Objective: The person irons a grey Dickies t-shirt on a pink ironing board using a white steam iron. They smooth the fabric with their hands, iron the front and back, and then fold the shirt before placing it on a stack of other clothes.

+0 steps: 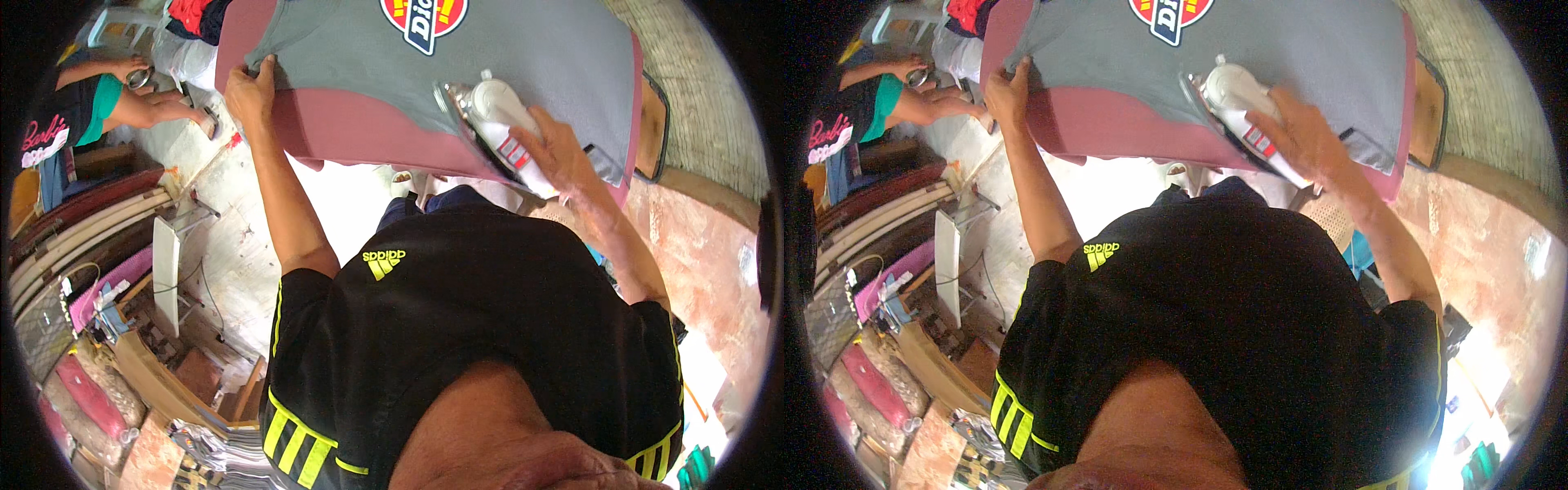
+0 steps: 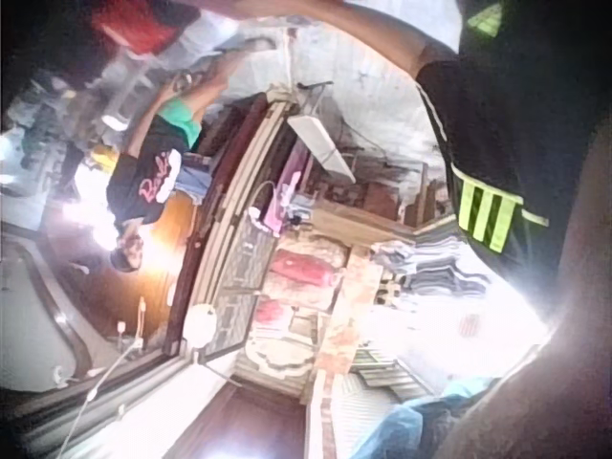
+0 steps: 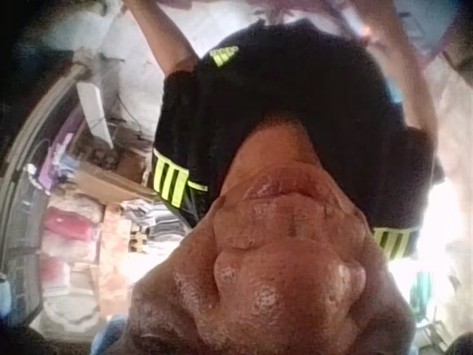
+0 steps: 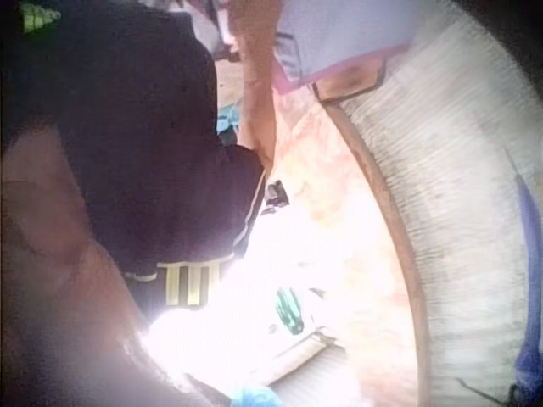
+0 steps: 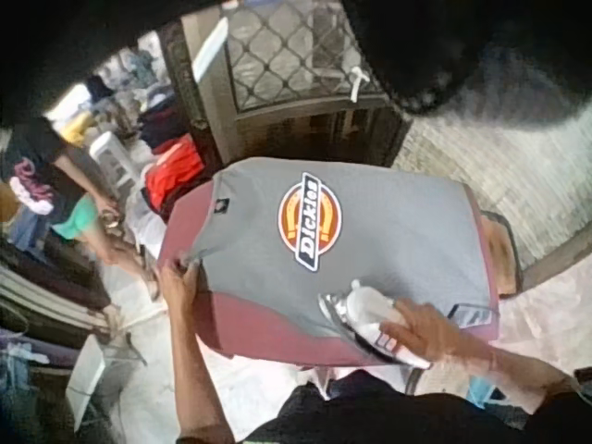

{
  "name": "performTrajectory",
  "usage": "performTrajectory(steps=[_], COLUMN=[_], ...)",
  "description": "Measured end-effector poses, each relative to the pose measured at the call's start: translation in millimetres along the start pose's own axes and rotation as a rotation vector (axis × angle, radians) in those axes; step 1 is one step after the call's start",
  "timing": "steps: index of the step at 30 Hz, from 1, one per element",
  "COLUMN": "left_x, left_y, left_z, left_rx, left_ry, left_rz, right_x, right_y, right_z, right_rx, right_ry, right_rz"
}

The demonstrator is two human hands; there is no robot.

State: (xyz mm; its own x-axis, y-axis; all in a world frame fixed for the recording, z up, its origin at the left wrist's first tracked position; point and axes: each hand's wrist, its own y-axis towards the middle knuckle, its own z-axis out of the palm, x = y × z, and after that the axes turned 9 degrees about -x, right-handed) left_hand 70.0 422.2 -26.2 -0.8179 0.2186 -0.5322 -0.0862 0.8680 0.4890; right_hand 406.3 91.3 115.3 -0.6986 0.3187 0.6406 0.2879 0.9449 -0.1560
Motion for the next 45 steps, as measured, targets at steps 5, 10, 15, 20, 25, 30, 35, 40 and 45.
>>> performTrajectory(steps=[5,10,15,20,25,30,35,40,45], left_x=[17.1,18.2,9.7,3.6,7.5,30.9,52.4,40.3,8.7], left_y=[-0.1,1.1,4.3,3.4,8.3,5.0,4.6,12.2,6.5], left_z=[5.7,1.7,-9.0,-23.2,-36.7,-47.0,-49.5,-48.5,-41.2], left_rx=[-0.049,-0.030,0.020,0.004,0.081,0.041,0.000,0.136,0.086], left_ry=[-0.305,-0.178,-0.101,-0.119,-0.237,-0.444,-0.587,-0.574,-0.196], left_rz=[-0.154,-0.191,-0.258,-0.191,-0.291,-0.371,-0.405,-0.353,-0.043], right_x=[20.7,60.9,104.9,130.7,154.3,178.4,193.1,182.3,145.5], right_y=[6.7,66.2,109.8,139.3,168.4,199.5,213.0,199.0,163.3], right_z=[23.7,58.3,83.0,101.6,119.3,138.6,146.7,131.0,100.2], right_rx=[0.060,0.094,0.173,0.180,0.200,0.197,0.184,0.218,0.123], right_ry=[0.192,0.185,0.113,0.124,0.089,0.085,0.078,0.018,-0.061], right_rz=[-0.050,-0.282,-0.370,-0.420,-0.471,-0.562,-0.607,-0.500,-0.458])
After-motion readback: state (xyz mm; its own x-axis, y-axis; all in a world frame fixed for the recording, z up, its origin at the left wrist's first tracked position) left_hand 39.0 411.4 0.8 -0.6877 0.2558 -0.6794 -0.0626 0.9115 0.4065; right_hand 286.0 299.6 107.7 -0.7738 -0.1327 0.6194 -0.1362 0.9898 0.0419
